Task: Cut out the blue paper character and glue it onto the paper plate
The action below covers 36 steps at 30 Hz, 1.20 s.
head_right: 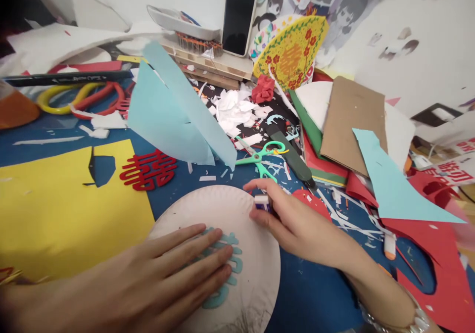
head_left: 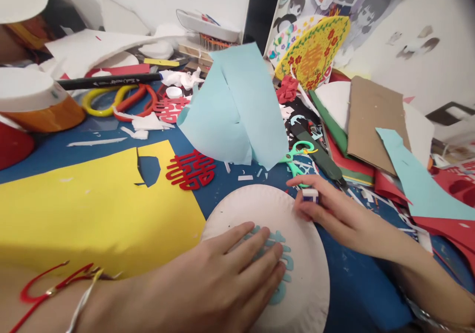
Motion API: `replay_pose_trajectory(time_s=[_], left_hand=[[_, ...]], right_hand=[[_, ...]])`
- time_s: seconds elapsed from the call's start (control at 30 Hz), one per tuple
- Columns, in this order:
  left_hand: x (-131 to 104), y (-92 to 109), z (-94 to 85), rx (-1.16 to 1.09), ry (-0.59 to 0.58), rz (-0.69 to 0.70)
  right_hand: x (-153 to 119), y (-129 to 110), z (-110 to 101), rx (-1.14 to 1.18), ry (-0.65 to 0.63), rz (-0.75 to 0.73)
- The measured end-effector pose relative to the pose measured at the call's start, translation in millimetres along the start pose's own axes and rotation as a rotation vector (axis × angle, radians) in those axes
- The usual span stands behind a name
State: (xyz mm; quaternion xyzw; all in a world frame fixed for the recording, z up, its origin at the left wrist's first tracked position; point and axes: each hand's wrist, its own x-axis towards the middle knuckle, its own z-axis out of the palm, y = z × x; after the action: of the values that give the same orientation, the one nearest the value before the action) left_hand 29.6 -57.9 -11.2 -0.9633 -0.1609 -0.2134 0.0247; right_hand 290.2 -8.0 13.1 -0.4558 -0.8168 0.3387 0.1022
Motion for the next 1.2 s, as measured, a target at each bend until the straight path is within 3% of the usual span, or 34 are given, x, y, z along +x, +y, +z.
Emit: replay_pose_trajectory(time_s=[0.27, 0.43, 0.53, 0.73, 1.1, 1.2], left_hand=[[-9, 16, 13.8, 0.133, -0.055, -0.016], [-2, 24, 10.2, 0.119, -0.044, -0.108], [-1, 29, 6.8, 0.192, -0.056, -0.084], [1, 31, 2.4, 0.286, -0.104, -0.041], [7, 22, 3.6, 0.246, -0.07, -0.017], [7, 22, 4.6, 0.245, -0.074, -0.014]], right_hand=[[-2, -13, 9, -0.18, -0.014, -0.275], [-3, -11, 19, -0.194, 0.099, -0.278], [-1, -7, 21, -0.126, 0.142, -0.281], [14, -7, 20, -0.153, 0.082, -0.527], [11, -6, 10, -0.202, -0.068, -0.536], [11, -7, 11, -0.145, -0.019, -0.464]])
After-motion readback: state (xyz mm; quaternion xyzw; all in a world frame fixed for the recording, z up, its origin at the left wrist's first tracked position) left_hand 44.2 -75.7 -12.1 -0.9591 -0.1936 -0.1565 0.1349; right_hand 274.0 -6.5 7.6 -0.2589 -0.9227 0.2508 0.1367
